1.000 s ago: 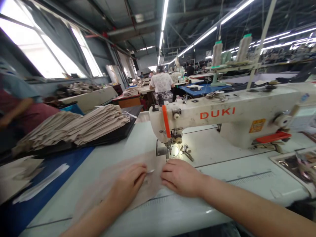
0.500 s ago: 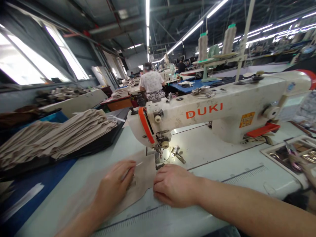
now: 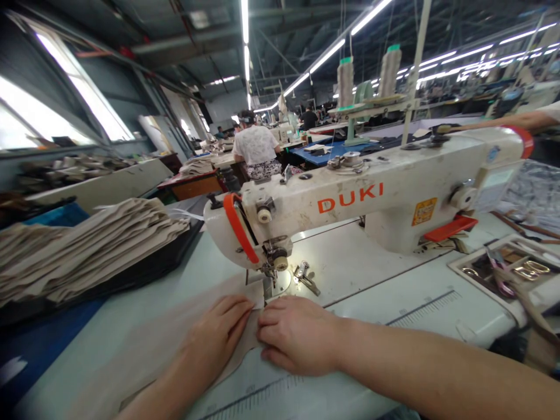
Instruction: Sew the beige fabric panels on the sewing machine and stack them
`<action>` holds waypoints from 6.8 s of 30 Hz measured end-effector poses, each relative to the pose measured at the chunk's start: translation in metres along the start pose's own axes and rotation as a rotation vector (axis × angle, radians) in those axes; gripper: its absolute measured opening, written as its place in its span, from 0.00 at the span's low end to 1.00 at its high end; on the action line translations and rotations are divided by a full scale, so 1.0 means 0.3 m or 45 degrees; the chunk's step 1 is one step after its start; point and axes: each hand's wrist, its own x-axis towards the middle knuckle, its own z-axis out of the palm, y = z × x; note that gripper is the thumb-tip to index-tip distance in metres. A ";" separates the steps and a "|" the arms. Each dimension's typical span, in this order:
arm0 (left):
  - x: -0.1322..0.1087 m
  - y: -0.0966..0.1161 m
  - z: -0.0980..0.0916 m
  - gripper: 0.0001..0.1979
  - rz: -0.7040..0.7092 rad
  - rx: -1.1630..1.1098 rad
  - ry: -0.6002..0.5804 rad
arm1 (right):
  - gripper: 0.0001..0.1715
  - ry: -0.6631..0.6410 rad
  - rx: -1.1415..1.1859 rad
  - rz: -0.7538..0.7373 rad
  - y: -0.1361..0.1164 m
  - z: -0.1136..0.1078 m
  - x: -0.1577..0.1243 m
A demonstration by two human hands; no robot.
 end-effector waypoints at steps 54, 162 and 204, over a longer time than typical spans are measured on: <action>0.021 -0.014 0.019 0.20 0.290 0.022 0.133 | 0.12 -0.061 -0.017 0.016 -0.003 0.000 0.002; 0.072 -0.002 0.095 0.17 0.116 -0.088 0.014 | 0.14 -0.037 -0.364 0.416 0.093 -0.005 0.033; -0.261 0.049 -0.199 0.36 -0.235 0.250 0.172 | 0.15 0.226 -0.089 0.188 0.059 0.008 -0.024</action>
